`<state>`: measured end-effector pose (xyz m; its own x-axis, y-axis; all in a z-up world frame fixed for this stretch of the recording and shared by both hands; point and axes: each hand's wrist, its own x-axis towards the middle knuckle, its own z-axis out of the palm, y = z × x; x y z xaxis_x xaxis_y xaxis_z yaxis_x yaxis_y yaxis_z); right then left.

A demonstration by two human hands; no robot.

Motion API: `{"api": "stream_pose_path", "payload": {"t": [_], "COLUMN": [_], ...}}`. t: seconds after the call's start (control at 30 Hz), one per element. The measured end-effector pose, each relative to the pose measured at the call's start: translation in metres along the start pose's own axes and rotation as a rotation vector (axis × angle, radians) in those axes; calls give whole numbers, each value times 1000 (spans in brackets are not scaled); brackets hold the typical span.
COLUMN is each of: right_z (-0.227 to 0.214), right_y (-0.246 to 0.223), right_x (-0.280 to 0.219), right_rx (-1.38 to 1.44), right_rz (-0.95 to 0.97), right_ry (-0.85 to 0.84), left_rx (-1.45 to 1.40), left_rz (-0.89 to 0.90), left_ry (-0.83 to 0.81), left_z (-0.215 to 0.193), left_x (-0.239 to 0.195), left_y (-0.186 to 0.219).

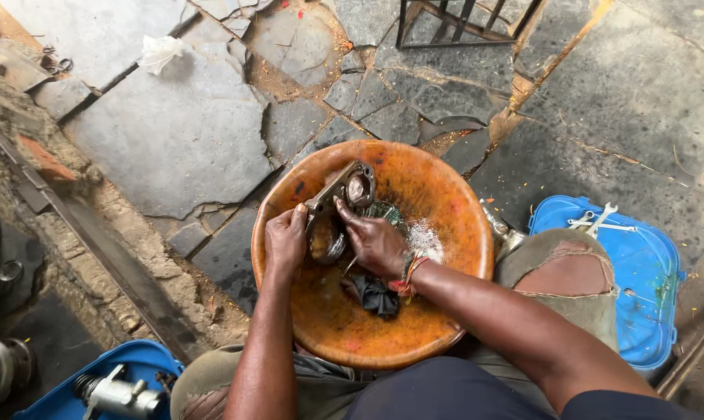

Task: The person scrubs a metal mechanical part inside an orange basin using a brush and a cloth. The person repeatedly scrubs the part, dips it in the basin, and wipes it with a cloth. The person also picks up a bottle of liquid from the ground.

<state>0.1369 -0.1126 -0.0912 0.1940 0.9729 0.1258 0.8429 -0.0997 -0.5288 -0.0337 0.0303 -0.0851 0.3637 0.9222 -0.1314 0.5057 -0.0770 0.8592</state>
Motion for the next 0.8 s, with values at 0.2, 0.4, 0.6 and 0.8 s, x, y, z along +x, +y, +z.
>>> {"api": "stream_pose_path", "payload": {"t": [0.2, 0.4, 0.6, 0.8], "right_z": [-11, 11, -12, -1], "right_y": [26, 23, -11, 4], "right_x": [10, 9, 21, 27], "right_rx": [-43, 24, 363, 718], "right_rz": [-73, 55, 204, 204], "right_ry": [58, 186, -102, -133], "left_rx": [-162, 85, 98, 58], "left_rz": [-164, 87, -16, -145], "left_ry": [-35, 27, -18, -53], "left_z": [-4, -10, -12, -11], "left_x": [-16, -30, -25, -22], "left_y": [40, 58, 64, 65]}}
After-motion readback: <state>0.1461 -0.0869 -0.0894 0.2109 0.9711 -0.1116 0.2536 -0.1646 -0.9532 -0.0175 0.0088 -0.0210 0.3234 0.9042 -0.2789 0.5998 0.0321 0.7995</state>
